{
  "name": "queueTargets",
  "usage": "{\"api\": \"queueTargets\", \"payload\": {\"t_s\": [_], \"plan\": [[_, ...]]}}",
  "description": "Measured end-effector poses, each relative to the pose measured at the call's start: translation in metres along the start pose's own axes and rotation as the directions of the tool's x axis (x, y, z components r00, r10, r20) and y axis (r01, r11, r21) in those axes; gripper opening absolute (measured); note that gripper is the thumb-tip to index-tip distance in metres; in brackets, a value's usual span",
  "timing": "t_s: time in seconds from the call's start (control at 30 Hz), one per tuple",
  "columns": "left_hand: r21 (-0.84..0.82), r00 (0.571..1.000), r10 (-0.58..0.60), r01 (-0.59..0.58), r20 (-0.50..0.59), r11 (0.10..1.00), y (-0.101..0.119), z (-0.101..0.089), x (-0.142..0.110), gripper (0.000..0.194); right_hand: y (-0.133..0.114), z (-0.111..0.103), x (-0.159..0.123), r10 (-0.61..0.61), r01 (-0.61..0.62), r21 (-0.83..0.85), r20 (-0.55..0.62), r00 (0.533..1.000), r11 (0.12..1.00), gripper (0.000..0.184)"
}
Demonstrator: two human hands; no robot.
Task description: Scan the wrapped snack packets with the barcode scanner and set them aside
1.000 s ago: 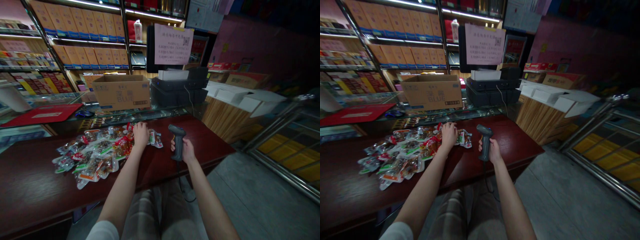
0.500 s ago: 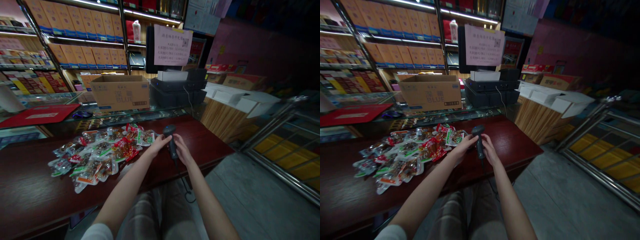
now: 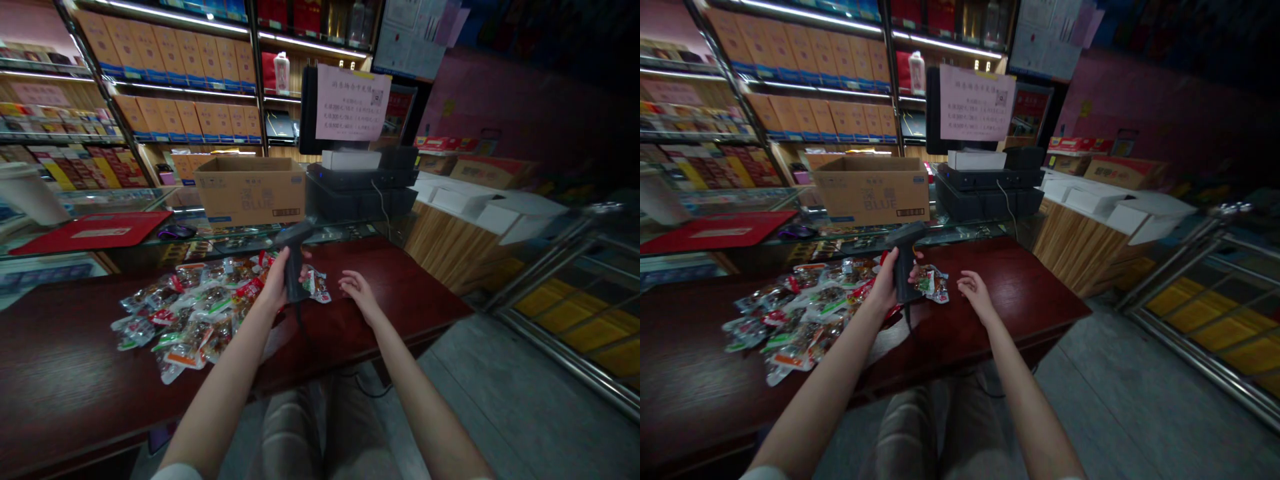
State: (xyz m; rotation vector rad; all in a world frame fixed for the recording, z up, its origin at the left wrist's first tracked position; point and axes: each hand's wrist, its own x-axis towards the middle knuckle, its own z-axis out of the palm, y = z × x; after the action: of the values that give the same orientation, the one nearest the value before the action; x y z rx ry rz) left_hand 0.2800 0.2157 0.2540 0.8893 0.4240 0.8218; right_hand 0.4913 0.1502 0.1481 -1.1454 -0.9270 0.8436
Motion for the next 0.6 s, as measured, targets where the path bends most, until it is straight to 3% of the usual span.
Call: {"api": "queueTargets", "payload": {"t_s": [0.07,0.13,0.23,0.3,0.37,0.43,0.53,0.6], "plan": [[0.032,0.999,0.008,-0.009,0.053,0.999,0.011,-0.015,-0.006,0.051,0.001,0.019,0.018,-0.061,0.073,-0.132,0.097,0.993,0.989,0.051],[0.043,0.998,-0.009,0.007,0.056,0.999,0.014,-0.029,-0.01,0.052,-0.001,0.042,0.034,-0.1,0.182,-0.344,0.242,0.965,0.921,0.063],[0.016,0.998,-0.055,0.055,0.029,0.998,0.01,-0.047,-0.01,0.054,-0.005,0.07,0.051,-0.053,0.309,-0.69,0.365,0.929,0.654,0.074],[-0.005,0.997,-0.073,0.073,0.037,0.997,0.007,-0.057,-0.01,0.054,-0.007,0.078,0.059,-0.021,0.32,-0.785,0.366,0.931,0.531,0.069],[-0.003,0.993,-0.094,0.095,0.073,0.995,0.006,-0.064,-0.01,0.054,-0.006,0.077,0.067,-0.028,0.321,-0.753,0.374,0.927,0.574,0.053],[0.012,0.989,-0.108,0.107,0.106,0.994,0.005,-0.067,-0.011,0.054,-0.005,0.068,0.076,-0.066,0.293,-0.614,0.364,0.929,0.733,0.04],[0.047,0.991,-0.096,0.092,0.093,0.995,0.004,-0.067,-0.014,0.054,-0.006,0.043,0.09,-0.102,0.146,-0.251,0.183,0.978,0.957,0.042],[0.064,0.996,-0.077,0.073,0.054,0.995,0.0,-0.067,-0.016,0.052,-0.008,0.021,0.095,-0.048,0.048,0.011,0.038,0.998,0.999,0.046]]}}
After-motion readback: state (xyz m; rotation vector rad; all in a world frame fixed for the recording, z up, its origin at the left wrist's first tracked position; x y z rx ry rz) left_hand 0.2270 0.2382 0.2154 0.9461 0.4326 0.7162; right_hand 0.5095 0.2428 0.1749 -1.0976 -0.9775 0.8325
